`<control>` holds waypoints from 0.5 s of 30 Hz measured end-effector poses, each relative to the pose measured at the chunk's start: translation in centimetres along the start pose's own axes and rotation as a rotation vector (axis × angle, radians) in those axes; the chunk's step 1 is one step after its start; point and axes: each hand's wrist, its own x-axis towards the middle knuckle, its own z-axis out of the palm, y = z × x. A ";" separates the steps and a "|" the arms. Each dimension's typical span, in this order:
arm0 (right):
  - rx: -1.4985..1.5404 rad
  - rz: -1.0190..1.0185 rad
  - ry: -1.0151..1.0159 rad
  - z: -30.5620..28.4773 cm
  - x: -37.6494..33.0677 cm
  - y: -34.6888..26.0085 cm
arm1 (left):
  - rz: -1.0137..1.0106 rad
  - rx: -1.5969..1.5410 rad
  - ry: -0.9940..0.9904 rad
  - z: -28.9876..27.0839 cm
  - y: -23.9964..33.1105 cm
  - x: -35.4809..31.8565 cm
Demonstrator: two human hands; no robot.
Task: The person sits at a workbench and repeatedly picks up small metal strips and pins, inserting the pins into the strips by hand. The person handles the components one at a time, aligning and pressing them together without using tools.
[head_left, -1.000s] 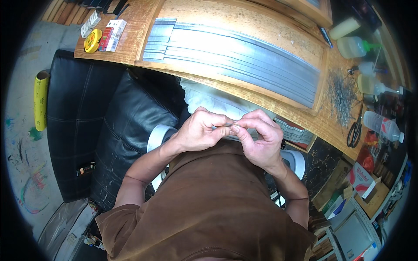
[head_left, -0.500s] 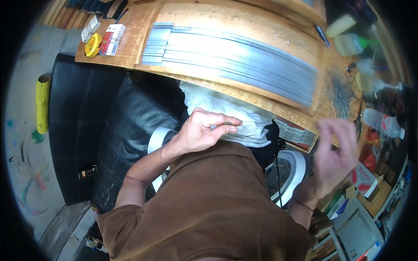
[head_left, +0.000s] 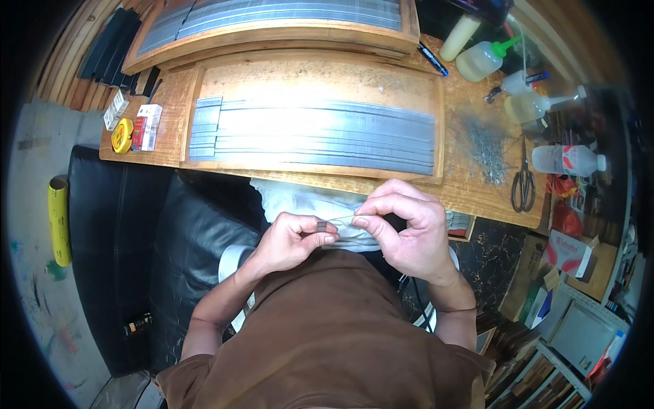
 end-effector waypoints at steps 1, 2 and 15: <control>0.052 -0.021 0.018 0.3 -0.1 0.3 | -0.014 0.029 -0.027 0.0 -0.2 0.0; 0.105 -0.043 0.035 0.7 -0.1 0.6 | -0.029 0.057 -0.053 0.0 -0.3 0.0; 0.251 0.130 -0.146 7.0 -1.4 4.5 | 0.058 0.115 -0.077 0.4 0.1 -0.6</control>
